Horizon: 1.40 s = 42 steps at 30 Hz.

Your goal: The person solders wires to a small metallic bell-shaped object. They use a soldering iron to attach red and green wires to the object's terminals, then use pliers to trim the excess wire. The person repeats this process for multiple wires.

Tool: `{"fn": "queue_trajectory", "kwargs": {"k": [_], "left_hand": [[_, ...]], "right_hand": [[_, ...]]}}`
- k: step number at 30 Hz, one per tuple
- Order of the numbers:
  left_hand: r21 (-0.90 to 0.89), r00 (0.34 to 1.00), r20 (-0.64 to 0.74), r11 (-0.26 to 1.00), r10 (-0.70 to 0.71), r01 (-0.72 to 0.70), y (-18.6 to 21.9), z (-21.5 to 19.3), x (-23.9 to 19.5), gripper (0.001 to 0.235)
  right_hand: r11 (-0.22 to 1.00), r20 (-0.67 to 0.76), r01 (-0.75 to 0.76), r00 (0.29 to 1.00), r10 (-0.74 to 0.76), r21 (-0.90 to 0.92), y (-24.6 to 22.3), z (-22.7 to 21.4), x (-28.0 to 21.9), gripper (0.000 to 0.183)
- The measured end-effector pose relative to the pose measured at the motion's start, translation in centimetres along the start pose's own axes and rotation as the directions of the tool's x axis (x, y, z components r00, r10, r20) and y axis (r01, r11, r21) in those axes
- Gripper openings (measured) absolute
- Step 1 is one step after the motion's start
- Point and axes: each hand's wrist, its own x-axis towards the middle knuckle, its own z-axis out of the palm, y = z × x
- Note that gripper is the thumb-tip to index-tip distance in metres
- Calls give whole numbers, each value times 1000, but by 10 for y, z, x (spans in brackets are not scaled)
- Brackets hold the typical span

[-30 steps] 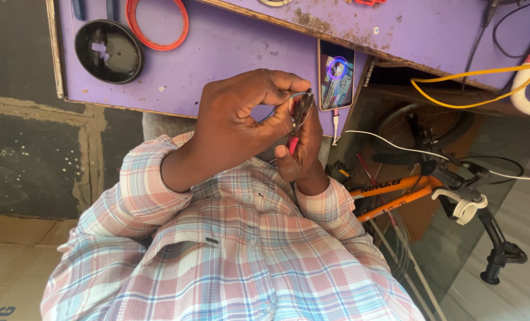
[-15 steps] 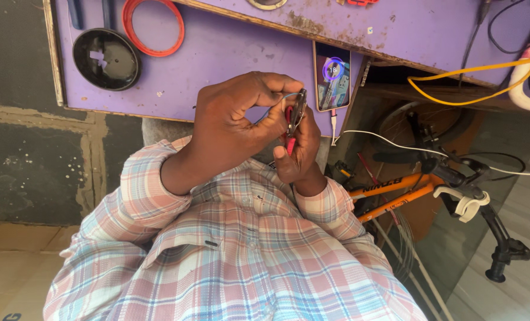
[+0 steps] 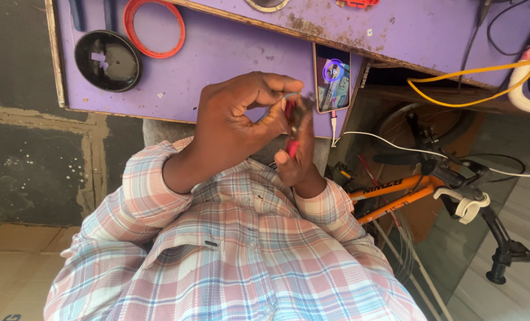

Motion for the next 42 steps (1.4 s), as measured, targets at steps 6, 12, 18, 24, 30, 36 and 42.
{"fn": "queue_trajectory", "kwargs": {"k": [6,12,18,24,30,36,42], "left_hand": [[79,996,-84,997,-6,13,4,-9,5,11],[199,979,-200,978,-26,67,-7,-35,13,9],[215,972,-232,972,-39,91,-24,-33,13,13],[56,976,-173,988,-130,142,-24,-32,12,9],[68,986,3,984,-167,167,-12,-29,9,3],[30,979,79,982,-187,185,4,-18,9,5],[-2,982,120,989,-145,146,1,-19,7,7]], "right_hand": [[983,54,-73,995,84,-170,0,8,16,108],[595,81,7,992,99,-804,23,26,40,102],[520,16,46,998,-63,-853,47,74,86,85],[729,-87,-169,985,149,-664,26,73,94,27],[987,-127,-53,989,73,150,-13,10,73,37],[992,48,56,997,-62,117,-29,-18,90,28],[970,89,24,995,-46,242,-32,-22,93,23]]}}
